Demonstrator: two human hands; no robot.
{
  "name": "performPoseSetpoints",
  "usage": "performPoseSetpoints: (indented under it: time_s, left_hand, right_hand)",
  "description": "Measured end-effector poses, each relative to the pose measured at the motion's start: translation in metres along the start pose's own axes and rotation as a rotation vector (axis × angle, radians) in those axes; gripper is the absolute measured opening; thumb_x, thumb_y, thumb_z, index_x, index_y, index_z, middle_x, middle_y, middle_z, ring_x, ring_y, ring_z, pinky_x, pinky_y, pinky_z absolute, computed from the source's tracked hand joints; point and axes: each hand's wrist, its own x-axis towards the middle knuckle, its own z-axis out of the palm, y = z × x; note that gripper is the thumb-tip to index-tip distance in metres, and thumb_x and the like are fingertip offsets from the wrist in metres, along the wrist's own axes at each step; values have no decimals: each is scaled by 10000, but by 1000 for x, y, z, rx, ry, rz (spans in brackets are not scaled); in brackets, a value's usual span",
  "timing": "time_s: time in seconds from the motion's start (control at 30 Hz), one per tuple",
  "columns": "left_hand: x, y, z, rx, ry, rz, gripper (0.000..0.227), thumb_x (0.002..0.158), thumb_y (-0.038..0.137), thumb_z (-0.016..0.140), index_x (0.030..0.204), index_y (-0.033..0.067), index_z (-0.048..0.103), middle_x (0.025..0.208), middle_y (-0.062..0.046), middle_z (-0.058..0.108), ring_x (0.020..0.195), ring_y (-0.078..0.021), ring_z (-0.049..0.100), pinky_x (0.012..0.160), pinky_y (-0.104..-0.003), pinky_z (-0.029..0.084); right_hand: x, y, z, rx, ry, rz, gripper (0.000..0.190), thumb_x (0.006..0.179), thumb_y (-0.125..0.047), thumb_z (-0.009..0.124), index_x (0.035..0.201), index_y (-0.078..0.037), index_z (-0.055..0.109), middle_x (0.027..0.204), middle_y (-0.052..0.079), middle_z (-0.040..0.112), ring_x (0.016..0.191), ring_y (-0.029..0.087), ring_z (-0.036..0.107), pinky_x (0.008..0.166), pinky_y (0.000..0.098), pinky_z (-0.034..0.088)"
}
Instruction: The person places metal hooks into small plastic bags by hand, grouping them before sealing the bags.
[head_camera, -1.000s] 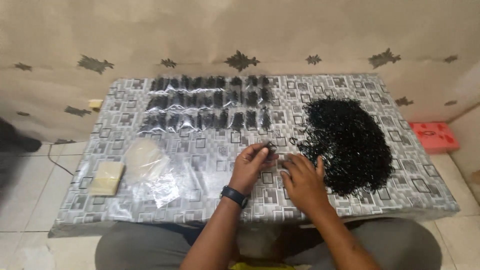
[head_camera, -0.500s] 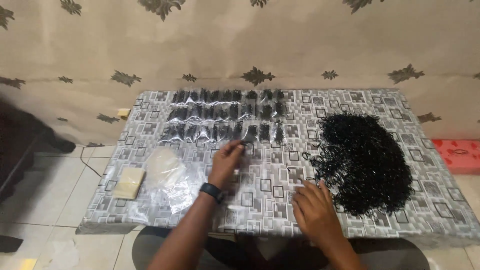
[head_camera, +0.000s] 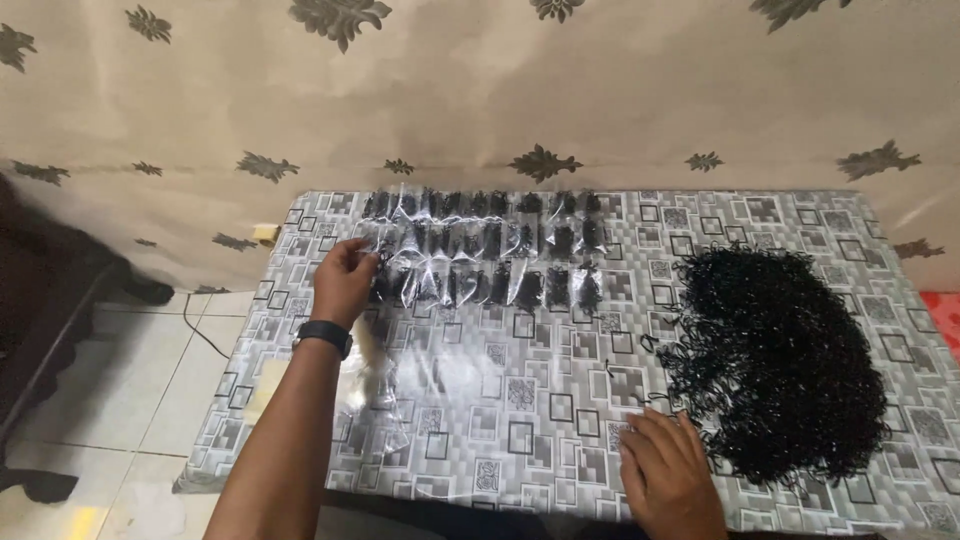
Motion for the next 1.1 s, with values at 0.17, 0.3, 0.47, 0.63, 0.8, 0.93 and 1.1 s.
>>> performPoseSetpoints:
  time_s: [0.17,0.3,0.47,0.63,0.8,0.93,1.1]
  left_hand:
    - [16,6,13,9,-11,-28,266,934,161,654,1198,136,676,1032,-52,711,949,-181,668,827,-335,569]
    - [12,27,26,-143,-130,-77,308,954,65,628,1260,54,601,1118,-141,717,933,-214,736,805,-331,660]
    - [30,15,46,-46,-151,23,318,934,117,656,1252,106,634,1030,-64,675,935,-203,698,812,-357,620]
    - [43,19,58,21,-162,56,344,926,133,663,1268,118,630,1078,-65,679,990,-224,669,829,-393,608]
    - [55,24,62,49,-110,42,414,921,114,687,1323,155,599,991,-17,644,933,-188,645,774,-386,579]
    - [72,20,72,70,-106,94,476,901,138,679,1366,155,575,989,-46,661,935,-195,649,803,-368,550]
    - [91,28,89,113,-105,112,571,903,154,691,1448,165,518,922,-4,600,892,-170,621,820,-351,548]
  right_hand:
    - [-7,6,6,12,3,27,184,865,-163,679,1038,-137,738,1194,45,728,1198,249,657,1207,558,398]
    - [-12,11,11,38,-25,67,197,868,-185,684,1049,-135,745,1178,49,730,1187,251,658,1216,554,400]
    - [-15,11,10,52,-39,123,190,845,-179,696,1026,-155,747,1200,21,730,1229,240,649,1216,547,396]
    - [-18,15,8,79,-172,207,209,881,-243,643,1038,-186,769,1217,12,730,1266,256,630,1215,589,365]
    - [-20,18,10,76,-125,195,184,856,-211,657,991,-181,778,1201,26,738,1247,236,650,1217,556,389]
    - [-26,18,14,59,-130,199,178,875,-236,636,976,-186,774,1202,24,735,1244,248,652,1210,566,392]
    - [-27,17,15,63,-170,301,201,890,-286,635,993,-247,803,1252,-33,721,1284,232,629,1219,577,390]
